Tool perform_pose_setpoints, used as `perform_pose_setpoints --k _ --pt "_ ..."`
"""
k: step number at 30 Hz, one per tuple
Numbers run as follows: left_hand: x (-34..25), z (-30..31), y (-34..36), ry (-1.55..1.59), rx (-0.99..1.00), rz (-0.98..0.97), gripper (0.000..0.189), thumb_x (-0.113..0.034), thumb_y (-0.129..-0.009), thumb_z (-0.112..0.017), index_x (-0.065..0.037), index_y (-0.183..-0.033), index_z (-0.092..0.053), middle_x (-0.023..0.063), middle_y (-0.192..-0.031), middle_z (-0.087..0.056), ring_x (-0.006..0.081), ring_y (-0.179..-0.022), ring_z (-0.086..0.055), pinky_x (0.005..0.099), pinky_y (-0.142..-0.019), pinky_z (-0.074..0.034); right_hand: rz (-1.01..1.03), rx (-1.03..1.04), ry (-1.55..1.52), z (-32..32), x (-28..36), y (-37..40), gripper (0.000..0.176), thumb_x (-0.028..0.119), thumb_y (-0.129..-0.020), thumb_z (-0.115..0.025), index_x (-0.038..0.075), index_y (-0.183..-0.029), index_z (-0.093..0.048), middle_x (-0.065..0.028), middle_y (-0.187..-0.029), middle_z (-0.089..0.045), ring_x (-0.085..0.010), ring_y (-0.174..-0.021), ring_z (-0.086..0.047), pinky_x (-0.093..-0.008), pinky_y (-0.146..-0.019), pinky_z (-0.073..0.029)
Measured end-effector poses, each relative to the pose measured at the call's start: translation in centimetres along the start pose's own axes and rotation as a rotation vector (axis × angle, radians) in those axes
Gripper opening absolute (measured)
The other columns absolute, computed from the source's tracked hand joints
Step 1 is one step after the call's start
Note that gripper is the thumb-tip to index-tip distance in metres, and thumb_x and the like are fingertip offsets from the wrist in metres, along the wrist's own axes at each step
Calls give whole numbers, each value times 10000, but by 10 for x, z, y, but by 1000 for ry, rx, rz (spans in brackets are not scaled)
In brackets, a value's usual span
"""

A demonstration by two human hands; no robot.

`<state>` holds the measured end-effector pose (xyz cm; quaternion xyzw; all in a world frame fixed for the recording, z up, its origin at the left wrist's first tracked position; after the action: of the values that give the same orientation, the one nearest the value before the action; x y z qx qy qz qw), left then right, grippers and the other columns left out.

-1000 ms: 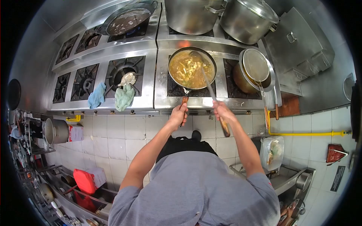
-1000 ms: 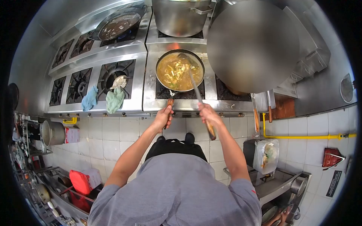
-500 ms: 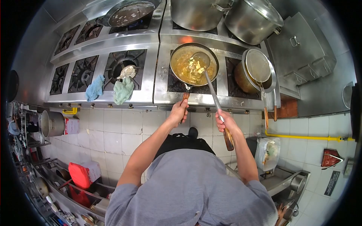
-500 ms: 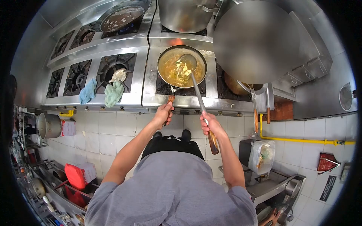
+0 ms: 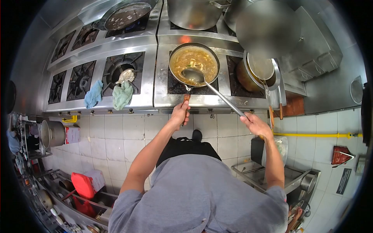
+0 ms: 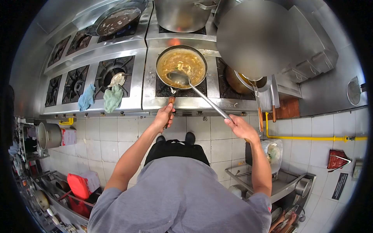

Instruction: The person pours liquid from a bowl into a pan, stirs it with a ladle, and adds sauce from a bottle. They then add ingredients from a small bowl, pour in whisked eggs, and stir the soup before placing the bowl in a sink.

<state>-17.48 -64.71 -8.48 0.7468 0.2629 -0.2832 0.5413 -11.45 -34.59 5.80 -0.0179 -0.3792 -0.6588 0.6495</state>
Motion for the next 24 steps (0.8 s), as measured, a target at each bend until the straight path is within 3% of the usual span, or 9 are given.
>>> perform_pose_setpoints --k 2,5,8,14,24 --pt "-1 -1 1 4 11 0 419 -495 -970 -444 -78 -957 -475 -14 -609 -422 89 -419 -388 259 -344 -310 39 42 115 -1 -2 -10 441 416 -970 -464 -18 -954 -545 -218 -749 -588 -381 -726 -584 -448 -693 -445" --pt "0 -2 3 11 15 -3 420 -495 -971 -441 -76 -961 -476 -16 -610 -426 87 -423 -390 258 -350 -312 -82 17 316 9 13 -20 416 385 -965 -466 -17 -1005 -565 -243 -859 -640 -421 -886 -622 -482 -777 -473" --pt "2 -1 2 22 14 -3 421 -498 -970 -440 -79 -964 -481 -18 -612 -430 86 -430 -393 257 -358 -317 -108 -115 518 10 30 -22 385 342 -958 -472 -25 -1038 -557 -260 -874 -649 -431 -896 -630 -504 -778 -495" --pt "2 -1 4 54 11 2 417 -502 -964 -457 -87 -961 -488 -20 -614 -433 86 -436 -396 259 -363 -318 -48 -355 508 -37 3 -47 345 309 -947 -493 -33 -987 -524 -255 -740 -645 -449 -729 -636 -532 -686 -505" --pt "2 -3 3 55 4 4 414 -496 -965 -462 -84 -951 -491 -21 -615 -433 89 -429 -395 261 -357 -309 -40 -541 365 -39 17 -66 315 293 -952 -486 -21 -934 -502 -281 -711 -623 -472 -718 -623 -551 -657 -487"
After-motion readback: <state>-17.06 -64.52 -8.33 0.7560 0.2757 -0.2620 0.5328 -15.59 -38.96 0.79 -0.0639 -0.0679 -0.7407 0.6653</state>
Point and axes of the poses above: each hand's wrist, its own y-axis away from the middle knuckle, its own z-axis out of the back of the hand, x = y × z, the point moved 5 cm from there along -y, towards the middle knuckle
